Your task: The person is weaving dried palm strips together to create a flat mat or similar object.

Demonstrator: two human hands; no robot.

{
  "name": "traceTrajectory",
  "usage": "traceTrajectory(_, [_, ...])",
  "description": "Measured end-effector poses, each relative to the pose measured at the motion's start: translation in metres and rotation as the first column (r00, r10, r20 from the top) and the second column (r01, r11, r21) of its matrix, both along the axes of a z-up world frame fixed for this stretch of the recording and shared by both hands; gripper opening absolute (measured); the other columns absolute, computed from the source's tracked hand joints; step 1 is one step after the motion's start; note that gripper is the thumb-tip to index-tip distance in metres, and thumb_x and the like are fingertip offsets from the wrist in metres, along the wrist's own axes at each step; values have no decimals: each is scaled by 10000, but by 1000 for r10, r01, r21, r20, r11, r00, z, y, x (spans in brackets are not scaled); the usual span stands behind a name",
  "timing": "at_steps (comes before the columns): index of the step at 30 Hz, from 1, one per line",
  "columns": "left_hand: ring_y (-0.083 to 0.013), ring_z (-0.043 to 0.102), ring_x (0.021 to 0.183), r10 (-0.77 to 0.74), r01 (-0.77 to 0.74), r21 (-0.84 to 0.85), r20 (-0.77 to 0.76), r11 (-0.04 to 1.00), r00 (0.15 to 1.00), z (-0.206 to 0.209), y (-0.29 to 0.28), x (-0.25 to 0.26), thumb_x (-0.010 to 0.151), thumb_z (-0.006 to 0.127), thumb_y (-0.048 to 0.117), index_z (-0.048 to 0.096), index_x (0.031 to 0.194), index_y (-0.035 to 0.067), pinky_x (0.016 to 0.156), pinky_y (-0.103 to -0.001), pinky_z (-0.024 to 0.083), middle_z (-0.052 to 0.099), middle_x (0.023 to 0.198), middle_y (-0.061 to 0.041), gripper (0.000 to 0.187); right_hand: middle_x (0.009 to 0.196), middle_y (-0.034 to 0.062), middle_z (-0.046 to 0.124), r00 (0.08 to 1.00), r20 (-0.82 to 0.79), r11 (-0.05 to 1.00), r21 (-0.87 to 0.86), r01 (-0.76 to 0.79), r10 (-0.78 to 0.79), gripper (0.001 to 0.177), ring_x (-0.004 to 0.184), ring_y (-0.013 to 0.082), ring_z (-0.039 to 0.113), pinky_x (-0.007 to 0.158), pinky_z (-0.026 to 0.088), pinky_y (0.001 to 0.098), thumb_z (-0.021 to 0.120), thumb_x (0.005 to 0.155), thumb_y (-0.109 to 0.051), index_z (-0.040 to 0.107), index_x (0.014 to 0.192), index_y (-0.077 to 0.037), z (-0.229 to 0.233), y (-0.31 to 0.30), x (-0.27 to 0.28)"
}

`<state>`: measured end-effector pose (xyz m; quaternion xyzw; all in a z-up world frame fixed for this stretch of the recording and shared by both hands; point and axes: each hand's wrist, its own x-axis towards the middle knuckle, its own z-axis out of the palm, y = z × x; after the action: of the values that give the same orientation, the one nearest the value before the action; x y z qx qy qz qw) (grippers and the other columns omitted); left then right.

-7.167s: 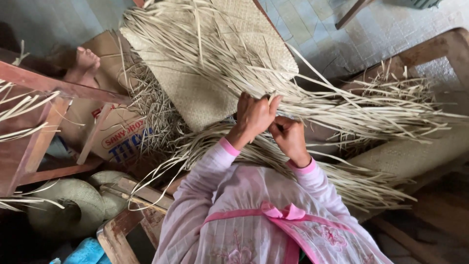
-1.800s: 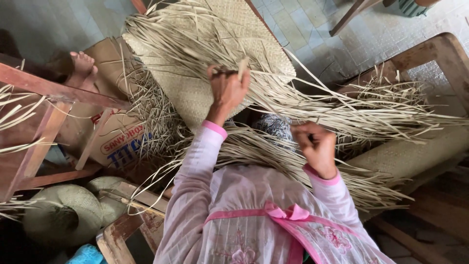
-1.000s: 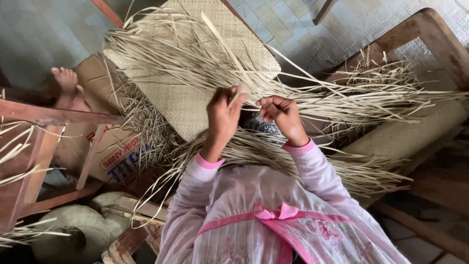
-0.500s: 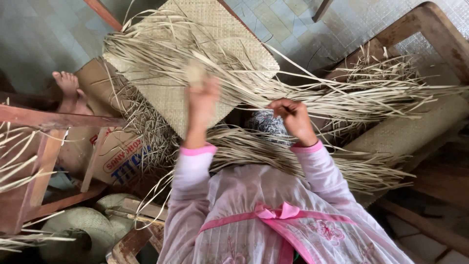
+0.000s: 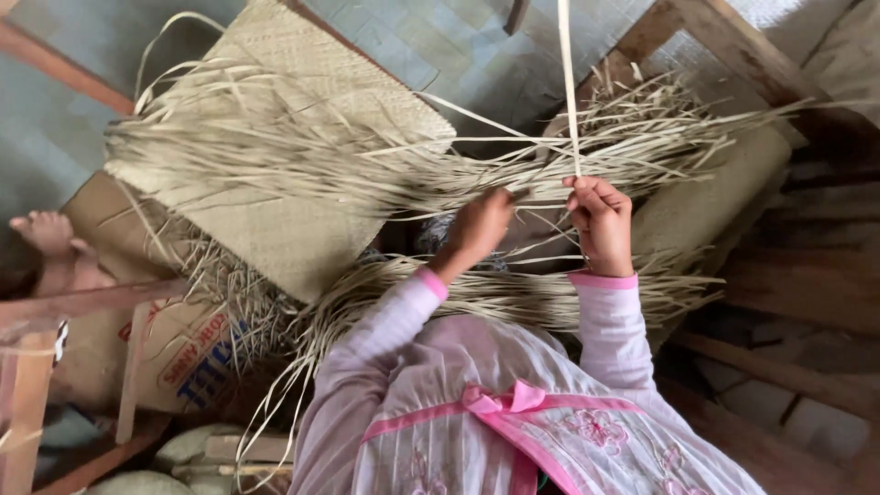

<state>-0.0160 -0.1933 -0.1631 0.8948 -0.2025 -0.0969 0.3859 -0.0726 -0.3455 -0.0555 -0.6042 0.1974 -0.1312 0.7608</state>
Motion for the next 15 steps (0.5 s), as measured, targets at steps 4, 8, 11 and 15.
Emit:
traceTrajectory(4, [-386,617,777,-406,416,-101,107,904,908,76,-20,-22,834,542,143,543,972,29,632,-458,517,573,830,-151,179,506,63,448,997,48,998,48,49,-52,151,344,11,213,320,194,131,519,890,-99,610,881,20,3,-14,-15])
traceTrajectory(8, [-258,616,717,-89,218,-364,338,905,937,108,-1,-2,840,562,203,590,797,64,586,-333,516,562,755,-52,148,485,73,431,998,69,996,93,-8,2,156,342,16,201,316,181,138,512,890,-86,601,869,40,3,-2,-13])
traceTrajectory(11, [-196,582,747,145,221,-415,687,883,712,142,15,8,784,616,247,590,716,133,644,-307,479,552,776,17,135,478,88,443,992,57,994,3,-111,111,135,338,43,255,328,206,151,517,870,-54,599,810,35,1,18,-5])
traceTrajectory(15, [-247,561,858,132,199,-231,901,953,412,156,23,0,723,642,229,565,784,126,908,-483,371,545,797,-46,142,435,4,367,943,81,789,-572,-223,324,252,443,64,284,394,251,195,505,739,108,575,554,-48,14,43,-2])
